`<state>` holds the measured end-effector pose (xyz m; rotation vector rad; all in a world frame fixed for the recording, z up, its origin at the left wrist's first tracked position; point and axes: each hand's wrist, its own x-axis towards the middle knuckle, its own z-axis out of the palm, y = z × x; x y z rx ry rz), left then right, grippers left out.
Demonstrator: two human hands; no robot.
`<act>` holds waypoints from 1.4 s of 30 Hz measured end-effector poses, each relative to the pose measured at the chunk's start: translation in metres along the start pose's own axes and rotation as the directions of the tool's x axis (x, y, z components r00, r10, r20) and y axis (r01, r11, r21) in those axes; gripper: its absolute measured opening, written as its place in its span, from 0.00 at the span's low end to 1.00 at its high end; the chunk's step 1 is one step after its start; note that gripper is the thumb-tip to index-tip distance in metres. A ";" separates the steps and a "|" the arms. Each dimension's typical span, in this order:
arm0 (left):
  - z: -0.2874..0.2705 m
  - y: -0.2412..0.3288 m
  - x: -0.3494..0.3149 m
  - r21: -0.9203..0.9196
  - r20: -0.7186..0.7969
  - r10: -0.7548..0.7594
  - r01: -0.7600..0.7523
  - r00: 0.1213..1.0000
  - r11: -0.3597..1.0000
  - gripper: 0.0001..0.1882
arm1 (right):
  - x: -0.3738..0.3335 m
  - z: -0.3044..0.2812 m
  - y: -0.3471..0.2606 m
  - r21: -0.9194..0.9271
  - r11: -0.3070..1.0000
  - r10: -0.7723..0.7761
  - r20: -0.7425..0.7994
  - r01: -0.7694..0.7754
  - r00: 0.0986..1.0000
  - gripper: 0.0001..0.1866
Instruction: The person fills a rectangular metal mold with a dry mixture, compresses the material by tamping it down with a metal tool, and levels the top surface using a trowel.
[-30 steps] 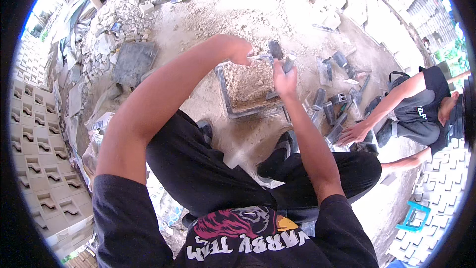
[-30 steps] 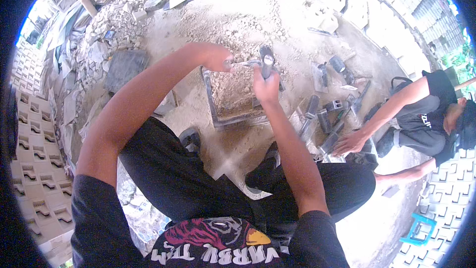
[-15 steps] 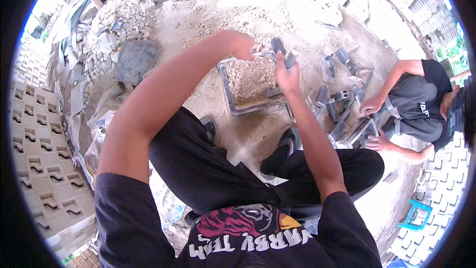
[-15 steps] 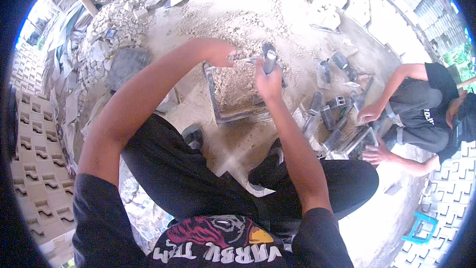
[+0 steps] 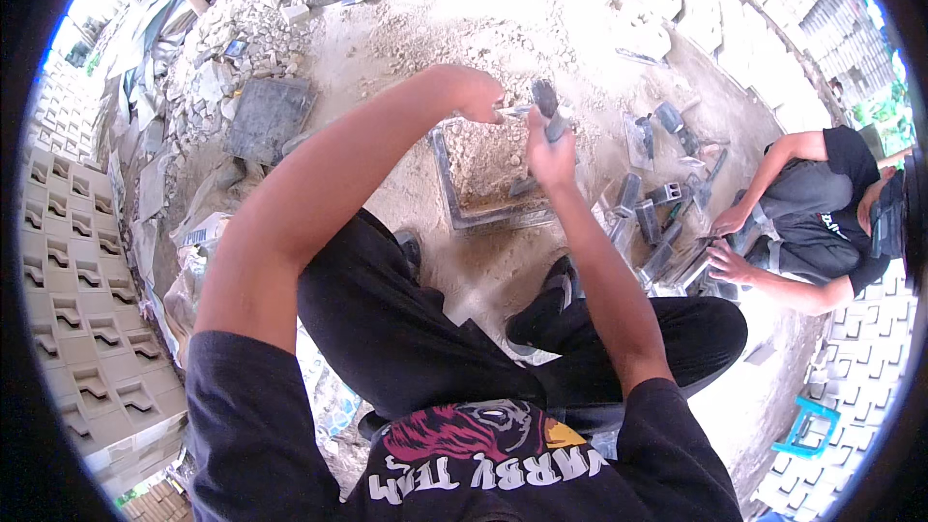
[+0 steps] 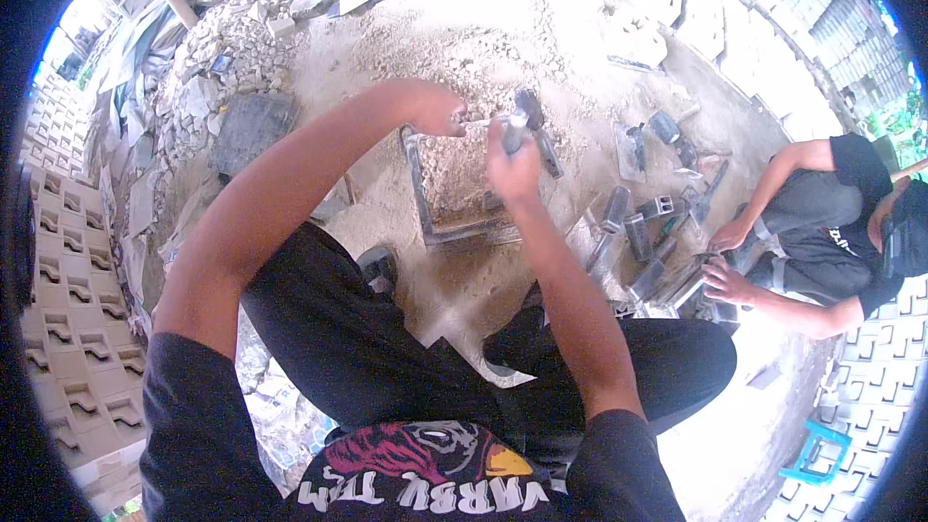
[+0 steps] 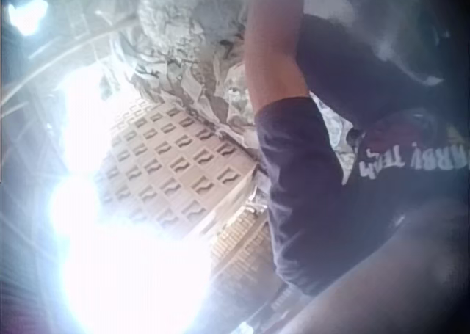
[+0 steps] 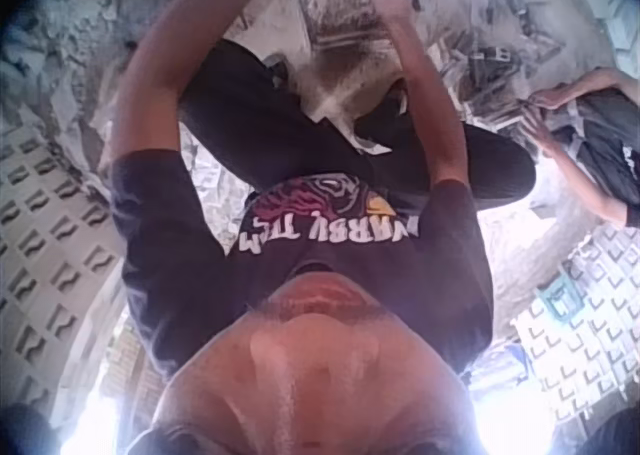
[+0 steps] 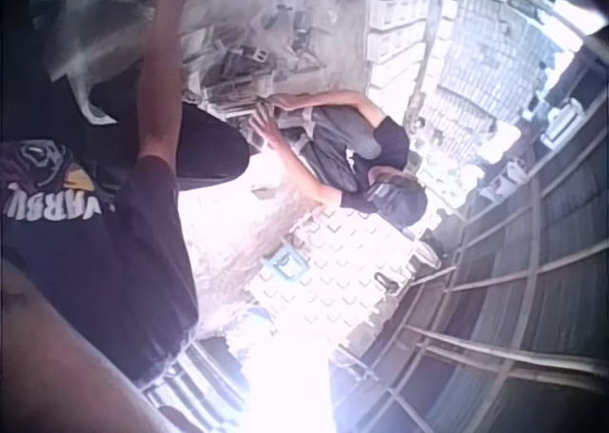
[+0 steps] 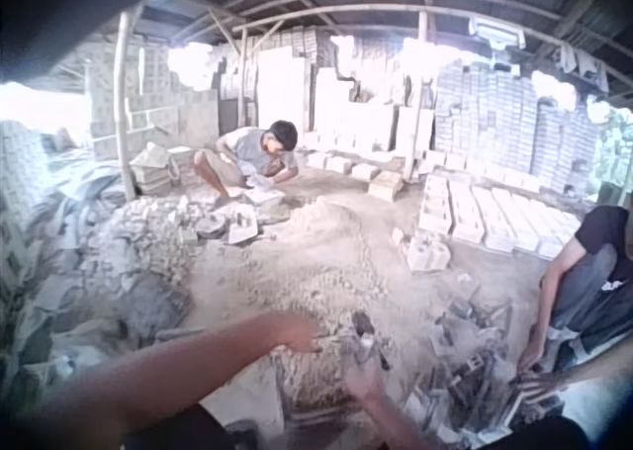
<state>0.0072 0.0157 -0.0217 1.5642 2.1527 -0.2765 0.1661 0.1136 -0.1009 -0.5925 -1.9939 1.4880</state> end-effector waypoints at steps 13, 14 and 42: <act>0.000 -0.001 -0.005 -0.034 -0.067 -0.026 0.024 0.997 0.999 0.24 | -0.007 -0.009 0.004 -0.034 0.992 -0.125 -0.040 0.124 0.991 0.16; 0.000 -0.003 -0.003 -0.028 -0.063 -0.027 0.026 0.998 0.999 0.24 | -0.003 -0.006 0.007 -0.018 0.998 -0.064 -0.045 0.064 0.997 0.14; -0.002 -0.020 -0.022 -0.040 0.031 -0.130 0.131 0.991 0.991 0.27 | -0.050 0.035 -0.045 -0.063 0.994 0.103 0.224 -0.091 0.969 0.27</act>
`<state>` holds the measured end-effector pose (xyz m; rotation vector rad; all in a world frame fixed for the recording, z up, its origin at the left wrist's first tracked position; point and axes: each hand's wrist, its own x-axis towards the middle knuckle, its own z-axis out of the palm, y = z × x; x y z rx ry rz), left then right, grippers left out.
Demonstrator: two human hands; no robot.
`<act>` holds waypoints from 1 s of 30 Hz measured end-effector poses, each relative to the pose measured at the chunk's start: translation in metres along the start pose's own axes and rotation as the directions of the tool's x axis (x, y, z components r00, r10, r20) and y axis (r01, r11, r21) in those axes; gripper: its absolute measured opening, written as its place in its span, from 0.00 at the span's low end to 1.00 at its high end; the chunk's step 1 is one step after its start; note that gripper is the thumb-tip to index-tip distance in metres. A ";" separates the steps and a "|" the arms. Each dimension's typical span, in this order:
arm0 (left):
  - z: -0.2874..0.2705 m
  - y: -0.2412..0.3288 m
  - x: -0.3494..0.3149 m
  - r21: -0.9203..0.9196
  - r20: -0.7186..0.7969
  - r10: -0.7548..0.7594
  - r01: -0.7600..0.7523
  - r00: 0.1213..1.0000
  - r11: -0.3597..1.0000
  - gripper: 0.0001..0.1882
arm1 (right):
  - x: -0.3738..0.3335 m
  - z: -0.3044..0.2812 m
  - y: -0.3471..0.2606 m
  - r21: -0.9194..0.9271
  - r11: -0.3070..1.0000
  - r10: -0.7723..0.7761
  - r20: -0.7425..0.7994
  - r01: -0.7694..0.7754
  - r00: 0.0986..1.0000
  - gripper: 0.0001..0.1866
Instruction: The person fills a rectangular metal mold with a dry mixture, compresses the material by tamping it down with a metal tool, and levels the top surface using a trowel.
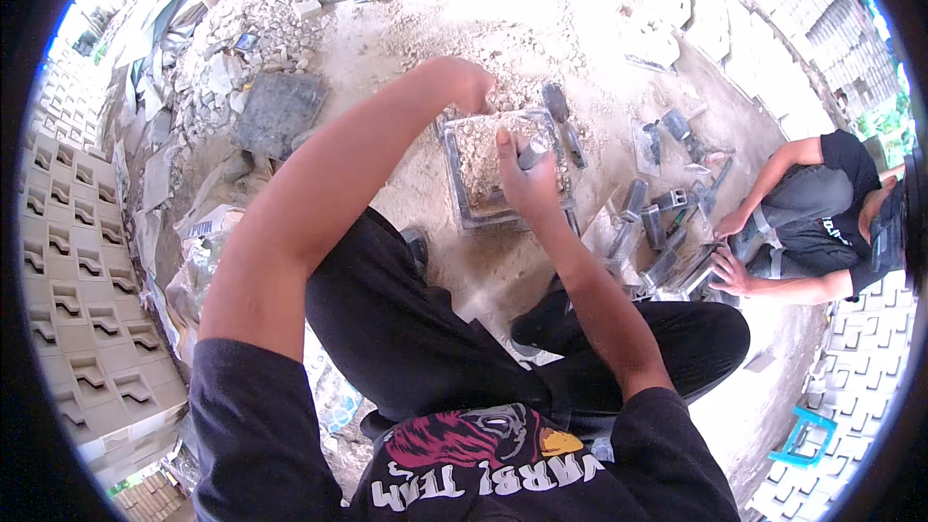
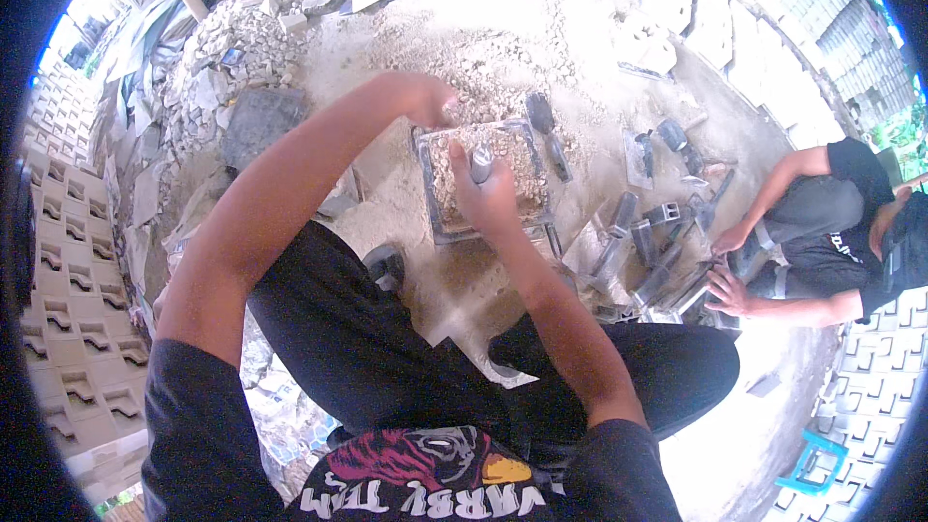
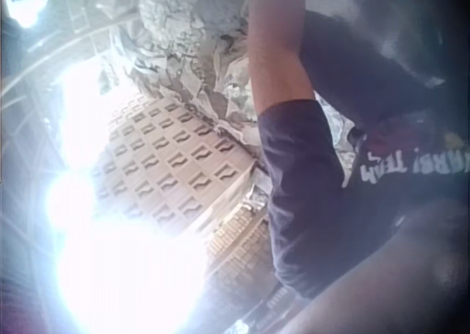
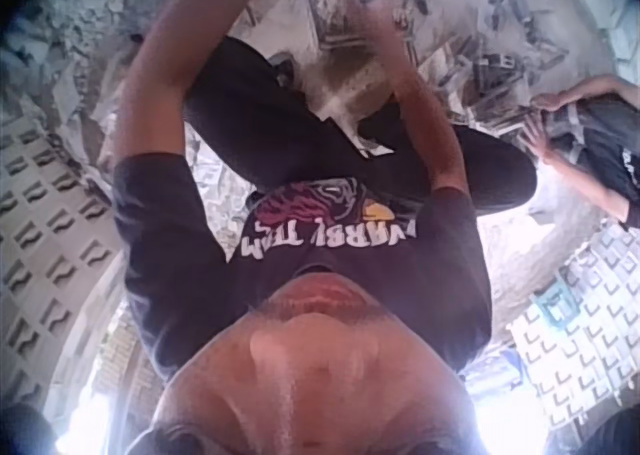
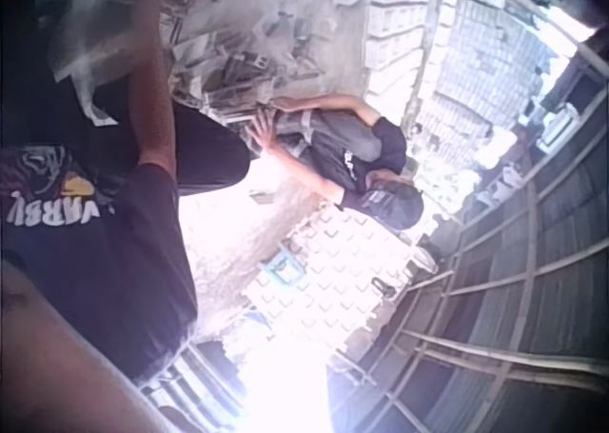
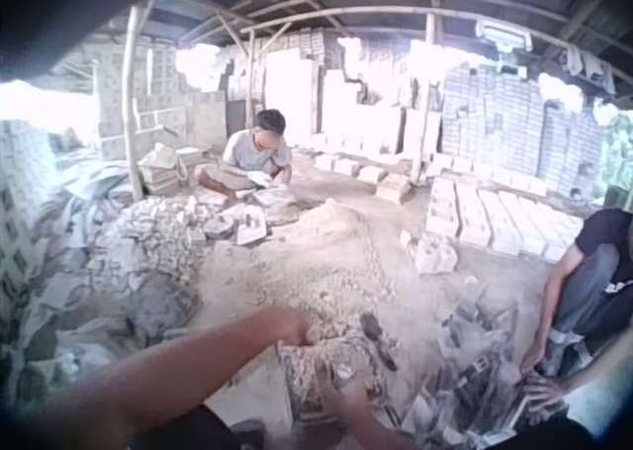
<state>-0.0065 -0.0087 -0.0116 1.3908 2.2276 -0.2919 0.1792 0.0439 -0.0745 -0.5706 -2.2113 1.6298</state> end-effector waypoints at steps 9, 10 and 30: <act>0.000 -0.012 0.007 0.025 -0.022 -0.088 0.089 0.996 0.996 0.26 | 0.003 0.005 0.016 -0.002 0.999 -0.047 0.006 0.047 0.999 0.28; -0.001 -0.008 0.005 0.015 -0.027 -0.081 0.082 0.996 0.997 0.26 | 0.006 0.006 0.015 0.003 1.000 -0.014 0.019 0.014 1.000 0.27; 0.003 -0.012 -0.003 0.029 -0.053 -0.057 0.058 0.997 0.998 0.26 | 0.002 -0.004 0.028 0.315 0.928 -0.180 -0.091 0.200 0.979 0.22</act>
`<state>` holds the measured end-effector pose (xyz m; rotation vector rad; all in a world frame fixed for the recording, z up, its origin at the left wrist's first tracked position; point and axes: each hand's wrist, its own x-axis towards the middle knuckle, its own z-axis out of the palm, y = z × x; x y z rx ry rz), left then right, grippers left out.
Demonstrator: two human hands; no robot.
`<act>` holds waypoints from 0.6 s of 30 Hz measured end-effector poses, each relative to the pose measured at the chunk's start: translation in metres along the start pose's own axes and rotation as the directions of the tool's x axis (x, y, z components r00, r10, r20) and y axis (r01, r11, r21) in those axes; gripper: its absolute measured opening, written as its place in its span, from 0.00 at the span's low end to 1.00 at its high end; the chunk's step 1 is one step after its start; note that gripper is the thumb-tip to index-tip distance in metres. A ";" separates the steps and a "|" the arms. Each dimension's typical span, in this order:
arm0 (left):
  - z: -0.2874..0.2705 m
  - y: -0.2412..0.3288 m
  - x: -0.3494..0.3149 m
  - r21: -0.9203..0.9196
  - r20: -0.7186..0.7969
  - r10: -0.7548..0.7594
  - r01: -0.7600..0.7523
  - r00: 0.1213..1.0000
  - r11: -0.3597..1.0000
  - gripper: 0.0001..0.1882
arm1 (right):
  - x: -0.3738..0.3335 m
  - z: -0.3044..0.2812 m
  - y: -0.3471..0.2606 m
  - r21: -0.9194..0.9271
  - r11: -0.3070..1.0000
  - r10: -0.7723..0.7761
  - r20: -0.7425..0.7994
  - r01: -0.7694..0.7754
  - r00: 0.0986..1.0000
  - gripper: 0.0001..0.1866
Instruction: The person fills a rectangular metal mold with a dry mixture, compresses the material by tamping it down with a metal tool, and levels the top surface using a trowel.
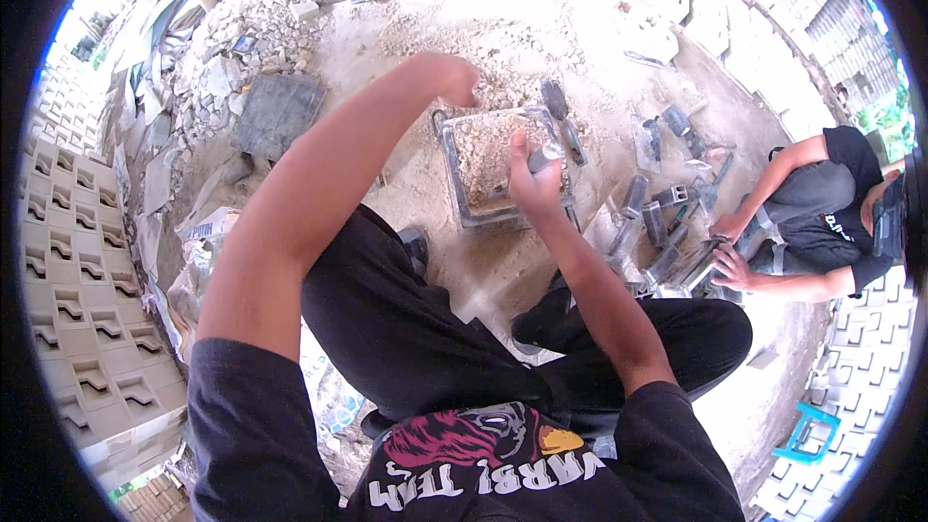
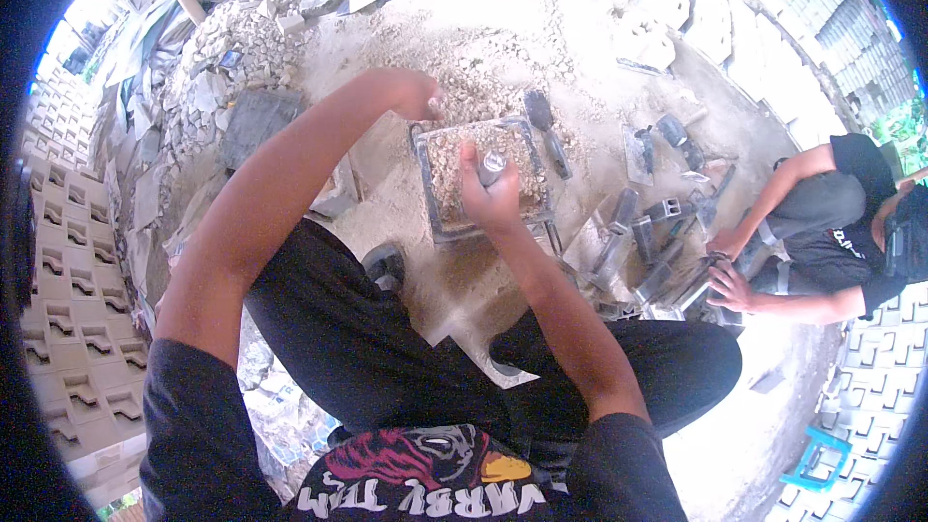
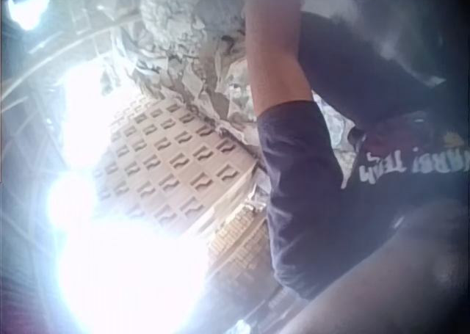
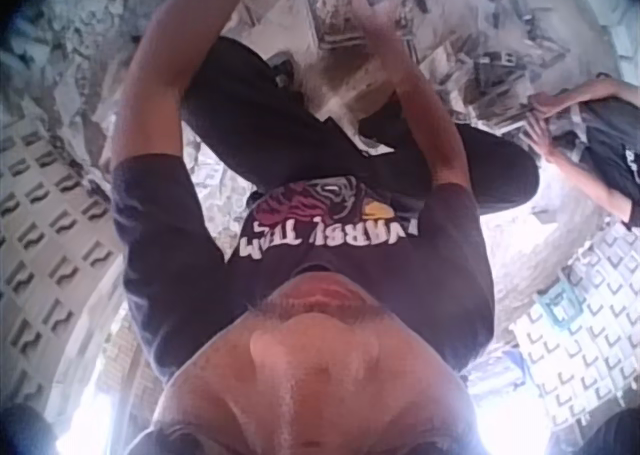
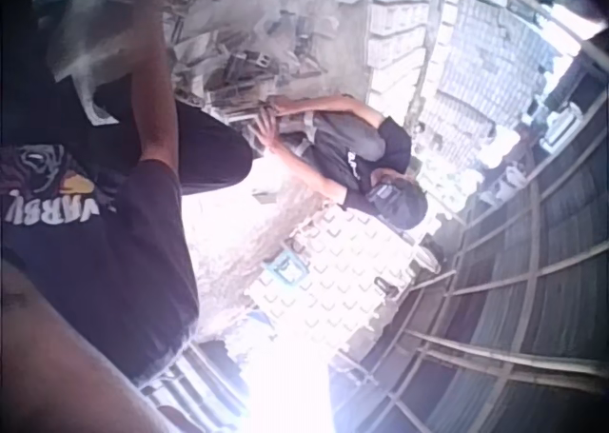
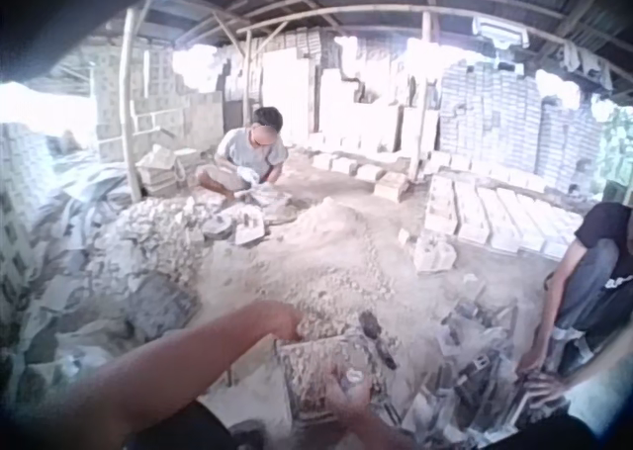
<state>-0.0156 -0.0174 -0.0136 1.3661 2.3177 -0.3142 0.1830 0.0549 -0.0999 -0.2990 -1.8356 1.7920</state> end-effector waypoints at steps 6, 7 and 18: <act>0.010 -0.001 0.014 0.047 0.012 0.025 -0.026 1.000 0.999 0.27 | 0.014 -0.002 -0.011 -0.010 0.995 0.100 -0.067 -0.101 0.993 0.22; 0.010 -0.001 0.015 0.044 0.038 0.019 -0.021 0.999 0.999 0.28 | 0.010 -0.002 -0.009 0.004 1.000 0.027 -0.088 -0.026 0.996 0.23; -0.002 0.012 0.010 0.002 0.042 -0.006 0.006 0.999 1.000 0.28 | 0.000 0.006 0.024 -0.364 0.924 -0.071 0.140 0.118 0.988 0.29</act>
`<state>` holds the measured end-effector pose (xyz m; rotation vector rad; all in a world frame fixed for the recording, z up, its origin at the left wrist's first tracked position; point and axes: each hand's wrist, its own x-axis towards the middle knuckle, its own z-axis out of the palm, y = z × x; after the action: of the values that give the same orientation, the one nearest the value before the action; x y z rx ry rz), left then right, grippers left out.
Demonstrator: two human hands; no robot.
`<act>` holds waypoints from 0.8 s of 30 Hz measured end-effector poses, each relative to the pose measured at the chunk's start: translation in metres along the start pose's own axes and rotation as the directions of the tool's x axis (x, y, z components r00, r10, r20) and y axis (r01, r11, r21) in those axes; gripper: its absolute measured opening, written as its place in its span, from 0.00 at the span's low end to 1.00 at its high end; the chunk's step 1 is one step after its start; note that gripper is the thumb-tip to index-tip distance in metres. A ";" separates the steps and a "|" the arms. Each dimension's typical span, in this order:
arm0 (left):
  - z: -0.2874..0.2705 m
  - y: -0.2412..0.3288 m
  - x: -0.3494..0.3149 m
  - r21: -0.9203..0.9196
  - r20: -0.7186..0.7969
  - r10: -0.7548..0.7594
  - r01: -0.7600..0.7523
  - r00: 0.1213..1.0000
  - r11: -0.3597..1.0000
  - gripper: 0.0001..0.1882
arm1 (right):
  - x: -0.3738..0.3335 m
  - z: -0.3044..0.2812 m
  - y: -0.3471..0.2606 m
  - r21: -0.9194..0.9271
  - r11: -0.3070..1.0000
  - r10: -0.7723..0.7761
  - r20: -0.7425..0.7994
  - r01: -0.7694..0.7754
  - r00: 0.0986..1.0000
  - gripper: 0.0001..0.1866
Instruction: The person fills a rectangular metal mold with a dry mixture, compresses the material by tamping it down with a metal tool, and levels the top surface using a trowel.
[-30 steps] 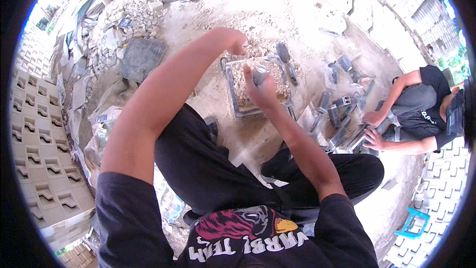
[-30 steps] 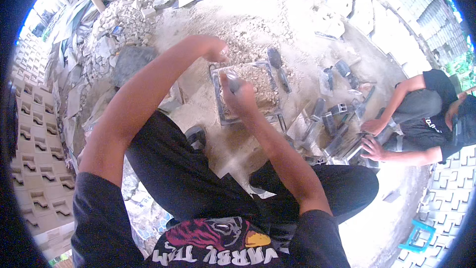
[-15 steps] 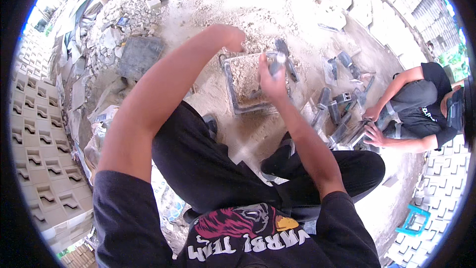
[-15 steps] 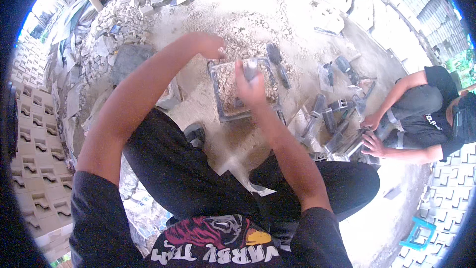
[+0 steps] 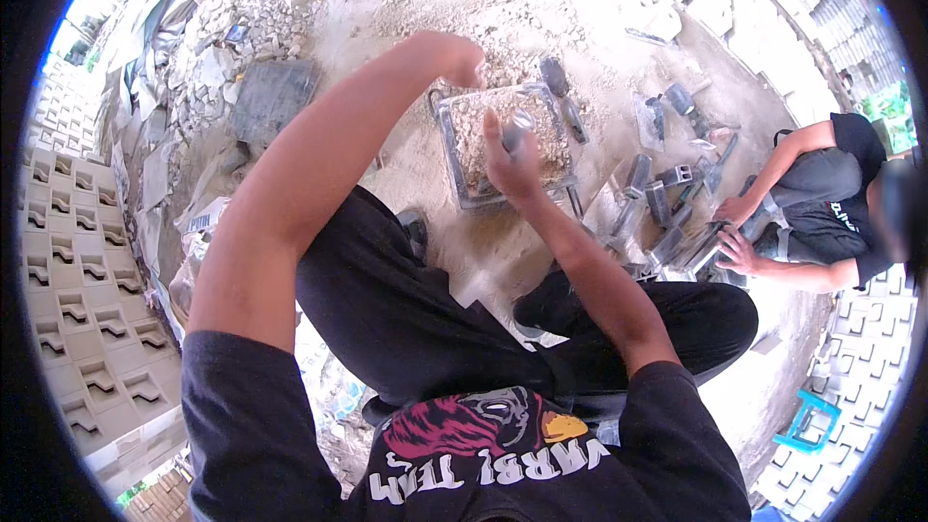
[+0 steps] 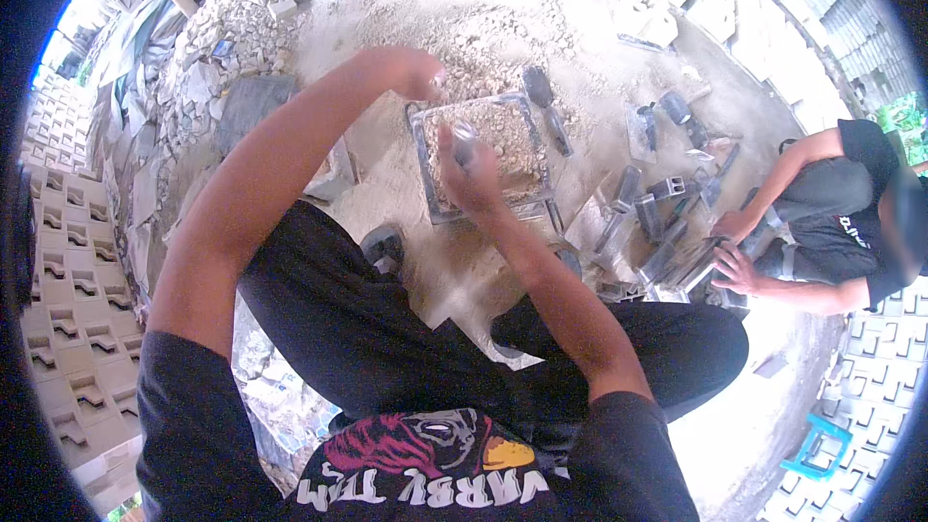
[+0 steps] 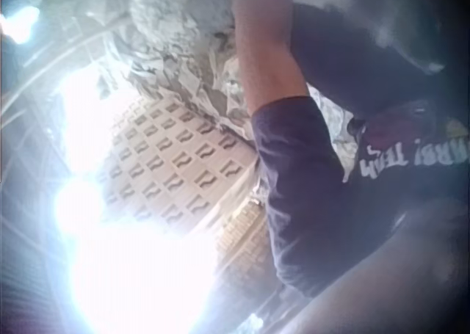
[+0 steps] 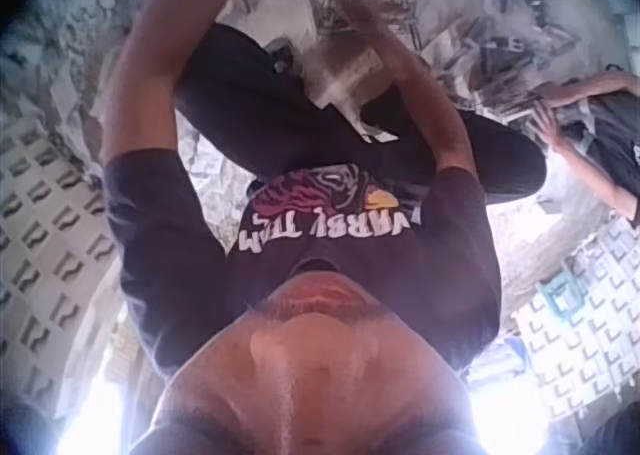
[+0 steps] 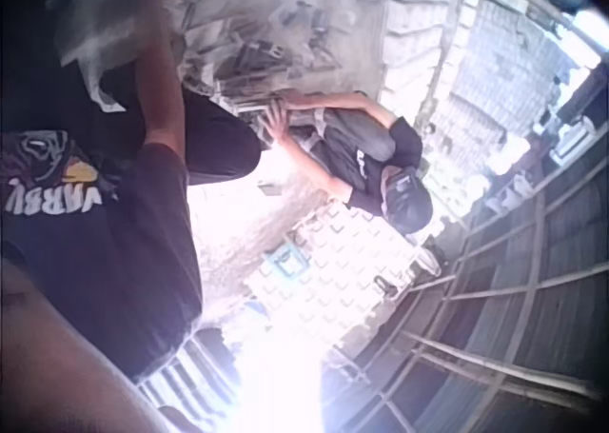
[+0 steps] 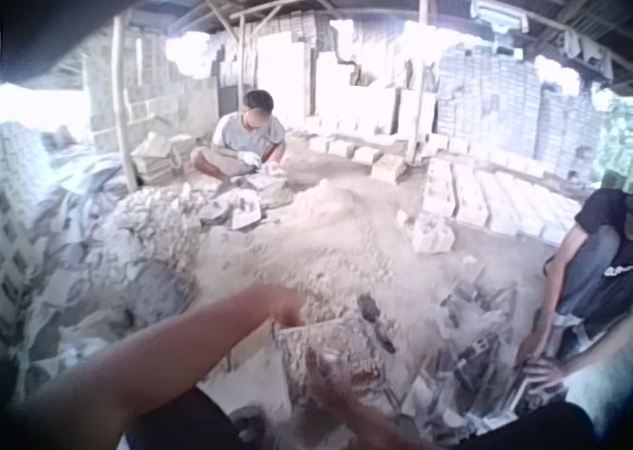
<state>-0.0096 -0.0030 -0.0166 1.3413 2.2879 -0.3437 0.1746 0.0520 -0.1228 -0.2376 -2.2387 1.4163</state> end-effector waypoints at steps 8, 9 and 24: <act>0.008 -0.014 0.009 -0.012 -0.023 0.030 -0.030 0.999 0.999 0.27 | 0.002 0.008 -0.017 0.016 0.976 0.216 -0.123 -0.215 0.969 0.27; 0.009 -0.015 0.007 -0.002 0.006 0.049 -0.049 0.999 0.999 0.27 | 0.003 0.009 -0.026 0.069 0.972 0.232 -0.144 -0.224 0.962 0.27; 0.009 -0.019 0.019 0.064 0.013 0.008 -0.009 1.000 0.998 0.28 | 0.002 0.015 -0.019 0.128 0.972 0.190 0.079 -0.199 0.979 0.27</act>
<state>-0.0315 -0.0025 -0.0345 1.3753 2.2782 -0.4243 0.1679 0.0323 -0.1102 -0.3786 -2.2101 1.6943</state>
